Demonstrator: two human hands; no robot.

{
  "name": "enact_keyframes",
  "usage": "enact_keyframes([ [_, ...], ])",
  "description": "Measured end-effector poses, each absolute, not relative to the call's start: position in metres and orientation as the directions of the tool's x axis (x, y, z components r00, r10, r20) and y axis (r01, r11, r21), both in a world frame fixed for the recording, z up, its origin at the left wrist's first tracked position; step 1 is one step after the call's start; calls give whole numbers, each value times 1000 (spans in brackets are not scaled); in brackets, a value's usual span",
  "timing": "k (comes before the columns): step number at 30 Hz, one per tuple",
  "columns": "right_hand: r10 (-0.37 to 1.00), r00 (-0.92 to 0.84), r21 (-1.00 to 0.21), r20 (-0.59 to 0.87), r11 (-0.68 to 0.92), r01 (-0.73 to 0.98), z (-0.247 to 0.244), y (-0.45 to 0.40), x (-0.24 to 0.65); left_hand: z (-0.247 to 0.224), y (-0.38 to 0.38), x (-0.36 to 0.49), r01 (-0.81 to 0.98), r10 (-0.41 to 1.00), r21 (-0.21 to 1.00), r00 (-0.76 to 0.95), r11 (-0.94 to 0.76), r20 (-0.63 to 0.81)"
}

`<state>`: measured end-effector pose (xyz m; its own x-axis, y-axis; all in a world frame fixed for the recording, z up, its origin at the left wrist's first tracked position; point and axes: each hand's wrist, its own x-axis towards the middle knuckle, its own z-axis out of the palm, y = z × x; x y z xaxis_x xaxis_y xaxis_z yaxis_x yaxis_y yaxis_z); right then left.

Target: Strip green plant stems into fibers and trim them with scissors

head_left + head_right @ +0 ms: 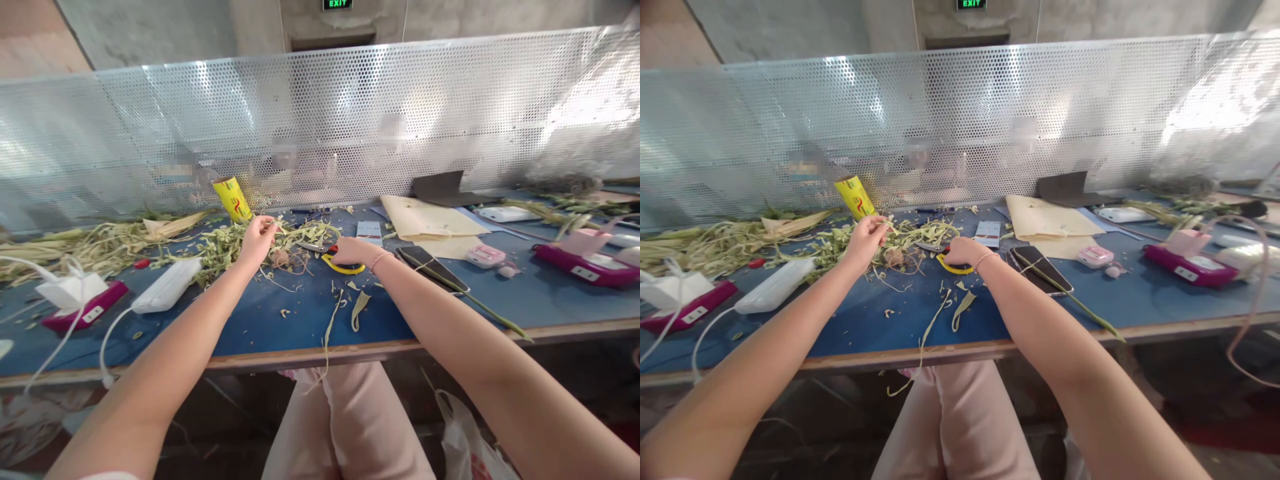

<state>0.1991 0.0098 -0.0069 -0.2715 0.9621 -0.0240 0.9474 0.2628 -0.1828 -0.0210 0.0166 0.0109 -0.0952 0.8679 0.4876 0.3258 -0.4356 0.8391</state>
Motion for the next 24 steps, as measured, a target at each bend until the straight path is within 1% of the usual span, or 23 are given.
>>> enact_keyframes([
  [6,956,-293,-166,-8,288,943,-3,13,204,13,20,-28,340,863,836,-116,-431,493],
  [8,968,-246,-180,49,251,951,-1,14,205,15,22,-32,354,855,834,-148,-424,497],
  [10,975,-174,-219,135,201,955,1,15,205,16,23,-35,371,840,831,-196,-413,505],
  [12,964,-128,-260,234,189,947,2,14,204,17,24,-37,387,821,824,-233,-414,522],
  [14,938,-131,-289,320,229,930,1,13,202,18,24,-39,392,800,814,-252,-430,544],
  [17,895,-196,-322,401,338,884,-2,9,197,17,24,-38,374,796,815,-255,-443,550],
  [19,859,-254,-311,444,414,855,-4,6,193,15,25,-37,348,813,830,-243,-436,529],
  [21,833,-297,-283,467,459,842,-4,3,189,14,25,-35,318,831,842,-217,-436,513],
  [24,822,-332,-260,463,484,835,-4,-1,186,13,24,-33,286,844,845,-170,-452,509],
])
